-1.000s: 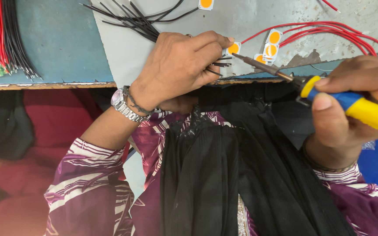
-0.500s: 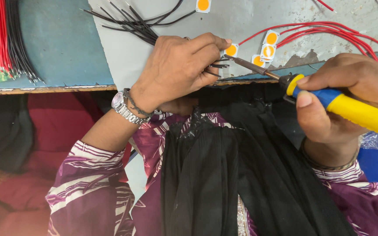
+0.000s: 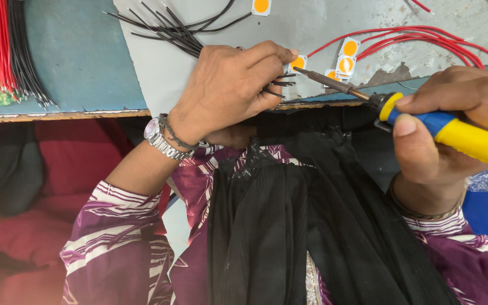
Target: The person solders red and black wires onto small square LED light chips at a workbench, holding a soldering iron in one hand and positioning a wire against a chip with the other. They work through a series of chips one at a time, occasionally reaching for new wires or chips and setting finished assemblies aside.
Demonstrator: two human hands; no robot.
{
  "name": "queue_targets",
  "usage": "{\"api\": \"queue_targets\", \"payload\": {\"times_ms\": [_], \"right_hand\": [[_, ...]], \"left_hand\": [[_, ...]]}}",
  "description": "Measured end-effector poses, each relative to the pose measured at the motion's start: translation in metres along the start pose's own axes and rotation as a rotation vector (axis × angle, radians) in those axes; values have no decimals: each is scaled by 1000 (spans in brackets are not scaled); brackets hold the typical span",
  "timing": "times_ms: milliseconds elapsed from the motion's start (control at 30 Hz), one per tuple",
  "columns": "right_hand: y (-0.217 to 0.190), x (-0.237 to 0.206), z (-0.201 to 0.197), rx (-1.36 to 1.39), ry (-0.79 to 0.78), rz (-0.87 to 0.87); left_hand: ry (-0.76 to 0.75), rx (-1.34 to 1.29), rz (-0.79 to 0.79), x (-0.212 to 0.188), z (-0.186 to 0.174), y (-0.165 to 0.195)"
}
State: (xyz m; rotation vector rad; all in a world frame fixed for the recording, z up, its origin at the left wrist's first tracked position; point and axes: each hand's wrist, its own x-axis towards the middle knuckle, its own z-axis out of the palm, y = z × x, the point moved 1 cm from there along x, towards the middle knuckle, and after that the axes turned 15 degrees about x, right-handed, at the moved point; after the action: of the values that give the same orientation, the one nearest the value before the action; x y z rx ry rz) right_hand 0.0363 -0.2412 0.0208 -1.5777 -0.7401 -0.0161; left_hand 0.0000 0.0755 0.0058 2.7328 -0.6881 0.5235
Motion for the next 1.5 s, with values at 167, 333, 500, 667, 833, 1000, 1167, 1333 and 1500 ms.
{"api": "queue_targets", "payload": {"times_ms": [167, 333, 500, 667, 833, 1000, 1167, 1333, 1500], "right_hand": [[-5, 8, 8, 66, 91, -41], [-9, 22, 24, 207, 171, -54], [-4, 34, 34, 89, 103, 121], [12, 43, 48, 7, -59, 32], [27, 50, 67, -44, -184, -21], [30, 52, 73, -58, -204, -103], [30, 51, 74, -35, -210, -104], [29, 51, 76, -82, -205, -161], [26, 54, 76, -214, -219, -246]], "left_hand": [[-1, -23, -3, 0, -1, -1], [83, -139, -79, -1, -7, -6], [298, -327, -404, 1, -11, -16], [277, -316, -376, 6, -14, -14], [390, -122, -277, 10, -19, -9], [195, -329, -260, 8, -18, -7], [75, -403, -265, 6, -14, -4], [53, -318, -196, 4, -15, -5], [107, -218, -57, 3, -16, -6]]}}
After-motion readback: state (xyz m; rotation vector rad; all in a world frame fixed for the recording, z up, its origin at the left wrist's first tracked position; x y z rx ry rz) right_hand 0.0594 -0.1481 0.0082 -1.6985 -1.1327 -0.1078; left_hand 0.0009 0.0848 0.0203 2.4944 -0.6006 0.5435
